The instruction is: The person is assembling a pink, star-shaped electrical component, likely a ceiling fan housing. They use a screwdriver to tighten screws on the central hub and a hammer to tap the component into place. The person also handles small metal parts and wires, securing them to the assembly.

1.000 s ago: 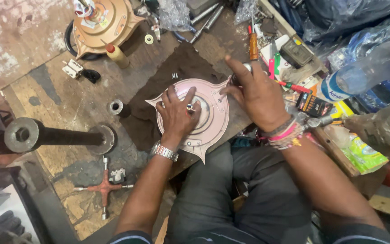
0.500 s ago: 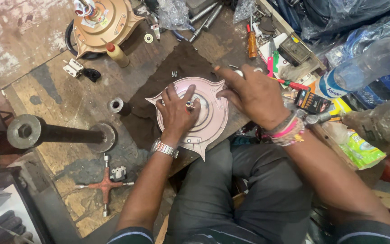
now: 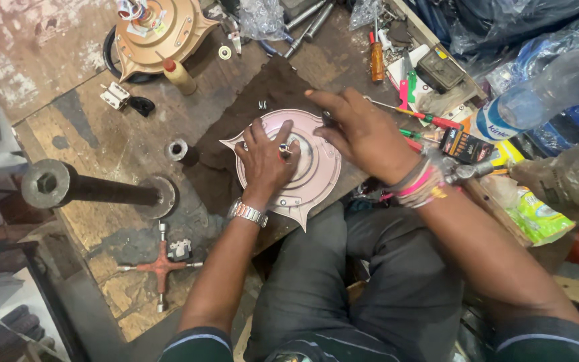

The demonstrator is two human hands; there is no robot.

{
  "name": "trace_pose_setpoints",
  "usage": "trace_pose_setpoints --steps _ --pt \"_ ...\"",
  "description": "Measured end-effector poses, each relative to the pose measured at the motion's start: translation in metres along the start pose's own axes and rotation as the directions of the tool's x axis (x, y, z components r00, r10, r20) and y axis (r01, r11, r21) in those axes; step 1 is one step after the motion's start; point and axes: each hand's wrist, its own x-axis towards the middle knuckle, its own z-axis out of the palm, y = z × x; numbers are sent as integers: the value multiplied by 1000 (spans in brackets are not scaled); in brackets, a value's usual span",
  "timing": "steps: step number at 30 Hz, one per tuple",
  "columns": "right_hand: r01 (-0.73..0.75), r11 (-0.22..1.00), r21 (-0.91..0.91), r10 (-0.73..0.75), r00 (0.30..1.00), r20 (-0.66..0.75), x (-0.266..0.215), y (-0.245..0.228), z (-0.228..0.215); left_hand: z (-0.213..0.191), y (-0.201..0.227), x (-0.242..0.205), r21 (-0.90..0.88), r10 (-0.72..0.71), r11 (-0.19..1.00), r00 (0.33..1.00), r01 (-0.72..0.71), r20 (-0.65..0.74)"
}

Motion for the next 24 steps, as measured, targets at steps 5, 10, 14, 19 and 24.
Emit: trace_pose_setpoints --steps 5,10,14,19,24 --pt "21 917 398 -88 985 150 8 38 -9 6 -4 -2 -18 14 1000 1000 -14 -26" --pt "-61 984 164 91 979 -180 -15 19 21 8 -4 -2 -11 12 1000 999 -12 -39" --pt "-183 983 -10 178 968 -176 -13 15 20 4 -3 -2 9 20 1000 999 -20 -32" --pt "56 966 253 -71 996 49 -1 43 -5 6 -4 -2 -17 22 1000 999 -22 -38" --pt "71 893 444 -129 987 100 1 61 -4 5 -3 1 -4 16 1000 999 -16 -28"
